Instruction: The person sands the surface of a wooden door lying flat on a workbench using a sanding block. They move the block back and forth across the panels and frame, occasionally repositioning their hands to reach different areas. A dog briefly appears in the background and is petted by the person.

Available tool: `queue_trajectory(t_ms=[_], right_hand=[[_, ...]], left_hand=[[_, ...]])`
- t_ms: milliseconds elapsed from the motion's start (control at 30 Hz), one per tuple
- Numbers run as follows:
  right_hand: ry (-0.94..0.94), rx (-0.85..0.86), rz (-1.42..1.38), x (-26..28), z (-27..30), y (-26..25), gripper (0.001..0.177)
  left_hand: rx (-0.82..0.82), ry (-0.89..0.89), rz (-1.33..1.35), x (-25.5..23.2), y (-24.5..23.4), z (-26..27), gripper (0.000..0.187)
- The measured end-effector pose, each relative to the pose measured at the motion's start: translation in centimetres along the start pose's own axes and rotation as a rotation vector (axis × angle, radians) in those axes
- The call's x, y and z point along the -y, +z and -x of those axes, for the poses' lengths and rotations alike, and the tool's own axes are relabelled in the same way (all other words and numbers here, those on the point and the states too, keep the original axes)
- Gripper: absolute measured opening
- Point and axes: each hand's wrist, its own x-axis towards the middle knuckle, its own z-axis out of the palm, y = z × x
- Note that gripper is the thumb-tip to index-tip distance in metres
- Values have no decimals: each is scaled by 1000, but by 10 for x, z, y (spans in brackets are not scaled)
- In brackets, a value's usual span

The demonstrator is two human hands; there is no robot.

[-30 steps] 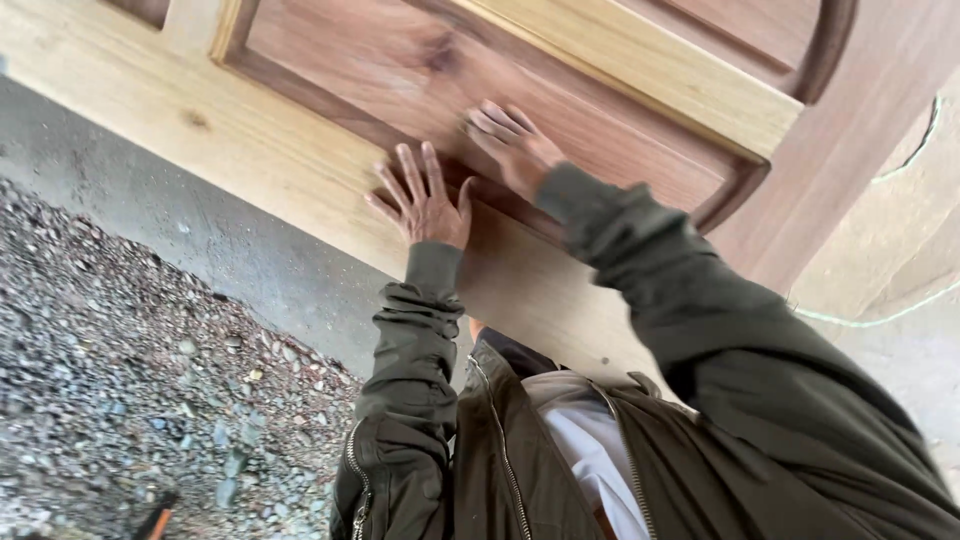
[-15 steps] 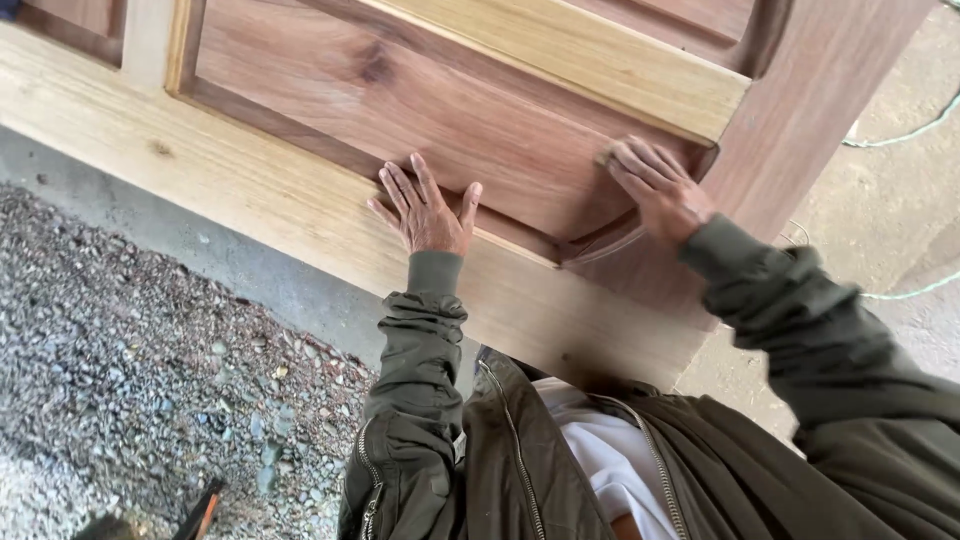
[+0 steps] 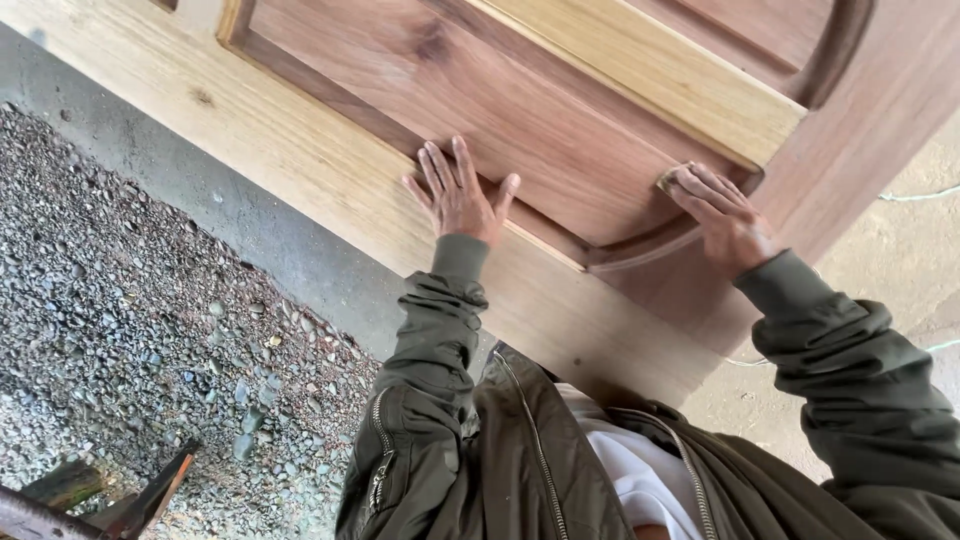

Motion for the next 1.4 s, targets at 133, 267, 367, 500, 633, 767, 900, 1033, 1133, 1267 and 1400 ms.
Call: queue_trajectory(t_ms=[133,267,367,500,633,767,900,1033,1133,1267,1400], right_hand=[[-10,-19,101,3,-44,27,31],[123,163,147,-27,-95,76,68],[20,181,318,-22,-103,61,44],[-48,100,500,13,-68,0,43],[-133,79,787,-16,-30,-4,34],[-242,20,630,-14,-101,22,24],[-138,147,478,-38,-131,61,39],[-39,109,343,-63,-137,78,29],[66,-12,425,-72,-141,83,40],[119,-154,456,-50,-151,76,39],[107,-81,342,-58,-126,68,30]], left_hand=[[-54,9,-15,2,7,3,82],[-14,-18,-19,7,14,3,82],[-33,11,80,23,10,-4,76],[130,-136,268,67,-29,-36,76],[-51,-99,61,112,-17,-50,51],[-39,-127,79,109,-19,-49,49],[-82,-114,91,112,-13,-47,47],[-81,-122,151,115,-10,-46,49],[-157,-114,124,116,-2,-46,48],[-173,-99,136,122,8,-44,50],[-144,-94,139,121,8,-44,51]])
